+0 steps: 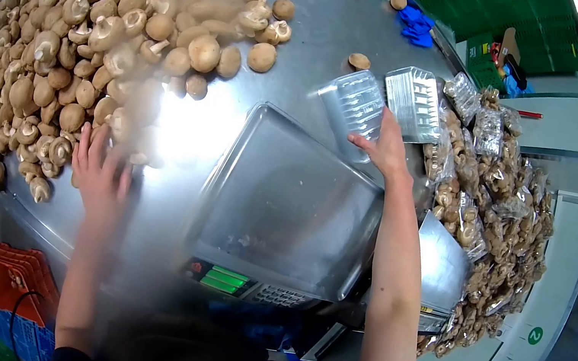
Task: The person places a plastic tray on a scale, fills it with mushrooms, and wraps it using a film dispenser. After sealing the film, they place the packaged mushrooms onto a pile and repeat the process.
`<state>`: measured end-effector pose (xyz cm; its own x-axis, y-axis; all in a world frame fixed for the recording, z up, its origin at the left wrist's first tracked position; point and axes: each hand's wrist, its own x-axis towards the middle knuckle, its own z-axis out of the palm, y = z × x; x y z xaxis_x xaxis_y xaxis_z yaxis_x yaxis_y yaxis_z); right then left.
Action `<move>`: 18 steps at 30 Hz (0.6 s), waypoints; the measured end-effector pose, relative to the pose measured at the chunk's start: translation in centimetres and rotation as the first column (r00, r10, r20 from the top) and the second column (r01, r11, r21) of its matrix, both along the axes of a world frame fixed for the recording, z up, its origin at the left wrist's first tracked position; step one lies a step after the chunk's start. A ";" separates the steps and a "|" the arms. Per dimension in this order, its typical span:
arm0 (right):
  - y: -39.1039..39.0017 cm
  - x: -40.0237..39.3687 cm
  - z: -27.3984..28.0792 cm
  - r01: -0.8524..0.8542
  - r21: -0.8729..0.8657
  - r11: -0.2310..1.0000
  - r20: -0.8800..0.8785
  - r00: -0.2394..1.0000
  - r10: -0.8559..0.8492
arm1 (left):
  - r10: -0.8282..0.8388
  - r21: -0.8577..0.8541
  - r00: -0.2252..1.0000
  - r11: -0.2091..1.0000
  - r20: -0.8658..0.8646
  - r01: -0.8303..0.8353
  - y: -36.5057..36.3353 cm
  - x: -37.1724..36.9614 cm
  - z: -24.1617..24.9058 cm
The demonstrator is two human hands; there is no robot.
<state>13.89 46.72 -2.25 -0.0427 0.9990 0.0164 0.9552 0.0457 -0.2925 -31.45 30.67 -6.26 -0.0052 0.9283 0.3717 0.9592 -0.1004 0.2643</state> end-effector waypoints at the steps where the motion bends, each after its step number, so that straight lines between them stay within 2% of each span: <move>1: 0.2 -0.1 -0.1 0.016 -0.021 1.000 0.006 1.000 -0.016 | 0.008 0.019 0.999 1.000 0.032 -0.009 -0.2 -0.2 -0.3; 6: 0.5 -0.9 0.3 0.066 -0.023 0.998 0.053 0.997 -0.065 | 0.086 0.077 0.970 0.991 0.228 -0.106 -1.3 0.2 0.5; 9: -0.1 -1.7 1.0 0.090 0.038 0.995 0.073 0.993 -0.092 | 0.152 0.031 0.932 0.985 0.330 -0.172 -2.6 1.1 2.3; 10: -0.1 -1.8 1.4 0.100 -0.009 0.995 0.057 0.993 -0.099 | 0.176 0.009 0.909 0.981 0.377 -0.194 -3.0 1.7 3.1; 14: -0.4 -1.9 0.9 0.172 -0.019 0.985 0.165 0.972 -0.166 | 0.033 0.097 0.865 0.991 0.500 -0.094 -4.4 2.5 3.8; 15: -0.6 -1.9 1.0 0.166 -0.010 0.986 0.167 0.972 -0.162 | 0.039 0.092 0.900 0.992 0.435 -0.088 -4.8 2.4 3.7; 18: -1.0 -2.6 1.3 0.096 0.028 0.995 0.170 0.980 -0.099 | 0.000 0.113 0.894 0.992 0.447 -0.056 -5.8 2.1 4.9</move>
